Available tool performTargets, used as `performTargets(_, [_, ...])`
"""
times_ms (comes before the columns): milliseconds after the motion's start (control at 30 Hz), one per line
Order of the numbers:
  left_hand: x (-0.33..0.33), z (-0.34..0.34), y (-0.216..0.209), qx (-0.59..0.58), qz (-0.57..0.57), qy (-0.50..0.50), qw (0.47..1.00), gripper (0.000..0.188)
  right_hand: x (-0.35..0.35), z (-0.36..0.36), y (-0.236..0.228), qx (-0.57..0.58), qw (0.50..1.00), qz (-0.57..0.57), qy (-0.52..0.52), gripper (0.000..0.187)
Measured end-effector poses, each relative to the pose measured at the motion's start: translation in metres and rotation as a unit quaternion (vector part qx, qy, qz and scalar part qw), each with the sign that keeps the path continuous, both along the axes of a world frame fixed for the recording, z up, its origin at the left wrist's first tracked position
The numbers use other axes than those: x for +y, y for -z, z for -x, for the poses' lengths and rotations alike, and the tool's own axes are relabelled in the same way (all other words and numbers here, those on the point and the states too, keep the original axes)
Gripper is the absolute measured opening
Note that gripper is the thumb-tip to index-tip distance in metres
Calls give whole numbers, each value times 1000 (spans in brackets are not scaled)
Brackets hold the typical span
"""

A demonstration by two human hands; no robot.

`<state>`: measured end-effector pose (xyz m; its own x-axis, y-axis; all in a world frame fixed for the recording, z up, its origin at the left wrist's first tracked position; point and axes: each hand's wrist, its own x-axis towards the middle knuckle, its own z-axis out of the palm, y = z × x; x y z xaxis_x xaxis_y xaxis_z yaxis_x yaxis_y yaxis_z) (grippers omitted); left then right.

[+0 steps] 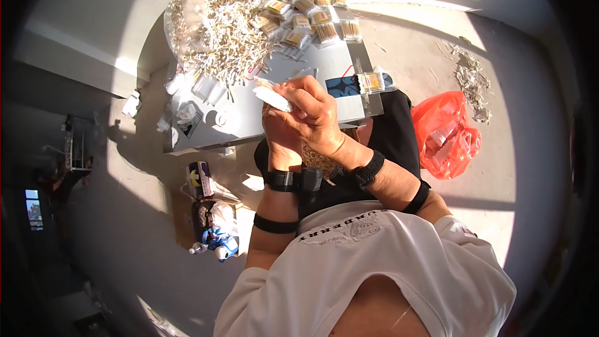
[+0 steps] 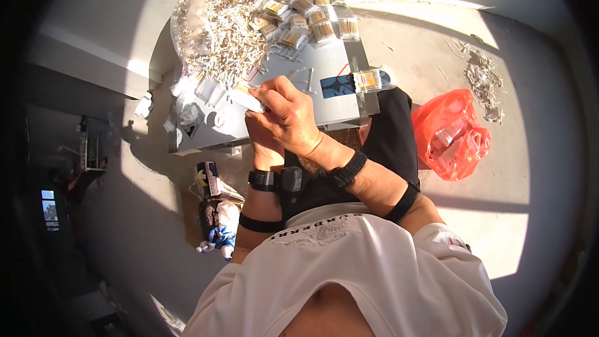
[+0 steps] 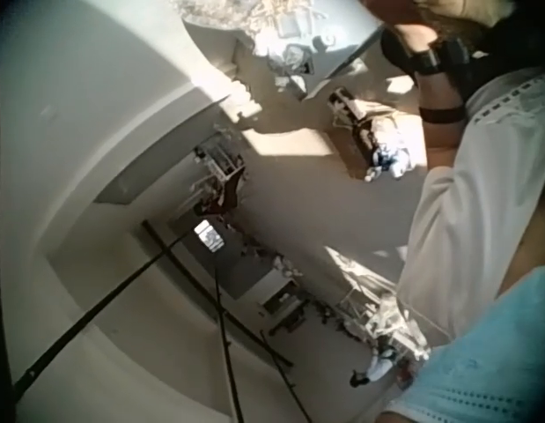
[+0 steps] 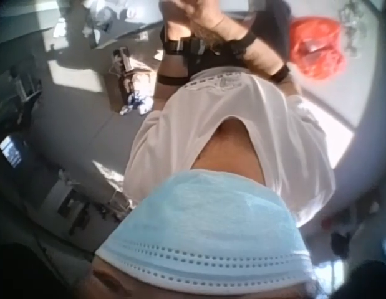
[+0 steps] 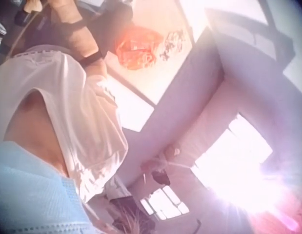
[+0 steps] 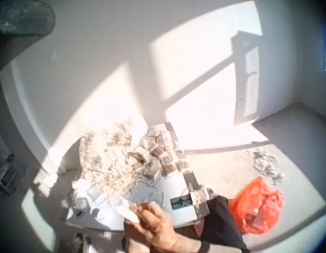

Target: Packaging small wooden sticks into small plastic bags.

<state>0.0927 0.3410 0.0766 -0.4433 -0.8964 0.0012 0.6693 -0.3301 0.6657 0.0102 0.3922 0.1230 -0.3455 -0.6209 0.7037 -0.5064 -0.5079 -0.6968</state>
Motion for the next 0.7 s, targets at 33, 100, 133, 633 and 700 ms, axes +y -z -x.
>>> performTargets(33, [0,0,-1,-1,1,0,1000,16,0,0,0,1,1000,3,0,39])
performTargets(100, [-1,1,-2,-4,3,-3,1000,16,-1,1,0,10,1000,4,12,39])
performTargets(133, [-1,1,-2,-7,4,-5,1000,16,-2,0,1,9,1000,7,11,39])
performTargets(633, [-141,-106,25,229,-281,-193,912,12,-11,16,69,-107,970,-199,-94,7])
performTargets(700, [-132,-117,32,239,-266,-206,911,10,-14,12,71,-105,968,-203,-100,7])
